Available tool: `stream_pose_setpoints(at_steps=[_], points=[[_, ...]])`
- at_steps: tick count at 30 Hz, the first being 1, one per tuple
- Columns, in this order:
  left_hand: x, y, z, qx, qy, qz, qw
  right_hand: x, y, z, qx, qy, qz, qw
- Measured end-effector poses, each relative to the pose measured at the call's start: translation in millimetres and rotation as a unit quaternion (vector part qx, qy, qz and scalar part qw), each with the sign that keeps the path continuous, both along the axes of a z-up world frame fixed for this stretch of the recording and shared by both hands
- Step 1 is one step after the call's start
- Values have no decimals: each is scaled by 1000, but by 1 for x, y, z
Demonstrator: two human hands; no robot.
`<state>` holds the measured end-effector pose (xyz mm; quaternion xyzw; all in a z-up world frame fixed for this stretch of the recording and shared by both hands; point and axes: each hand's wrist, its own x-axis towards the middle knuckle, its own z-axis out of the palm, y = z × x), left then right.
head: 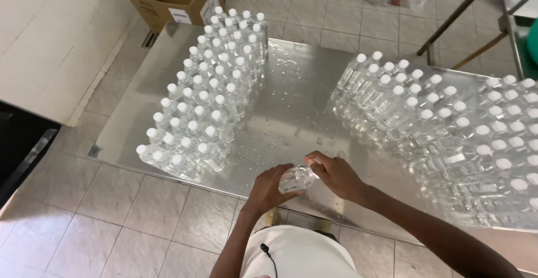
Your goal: The person repeatedly picks up clear plastic bottles from a large group on a metal table, screws on white caps, and places the capped bottles into a separate group. The task is performed by hand in a repetitive cycle.
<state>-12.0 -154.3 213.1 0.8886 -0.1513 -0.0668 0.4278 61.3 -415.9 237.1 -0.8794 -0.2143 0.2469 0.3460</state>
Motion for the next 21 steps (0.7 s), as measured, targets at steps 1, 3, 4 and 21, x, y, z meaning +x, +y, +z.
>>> stream_pose_setpoints(at_steps=[1,3,4,21], points=[[-1,10,-4,-1,4,5,1000,1,10,12,-1,4,5,1000],[-1,26,-13,-17,22,23,999,2,27,33,38,30,48,998],[-2,31,-11,-18,25,24,999,0,33,51,37,33,48,998],[27,46,-10,-66,51,12,996,31,55,56,-13,-90,94,991]])
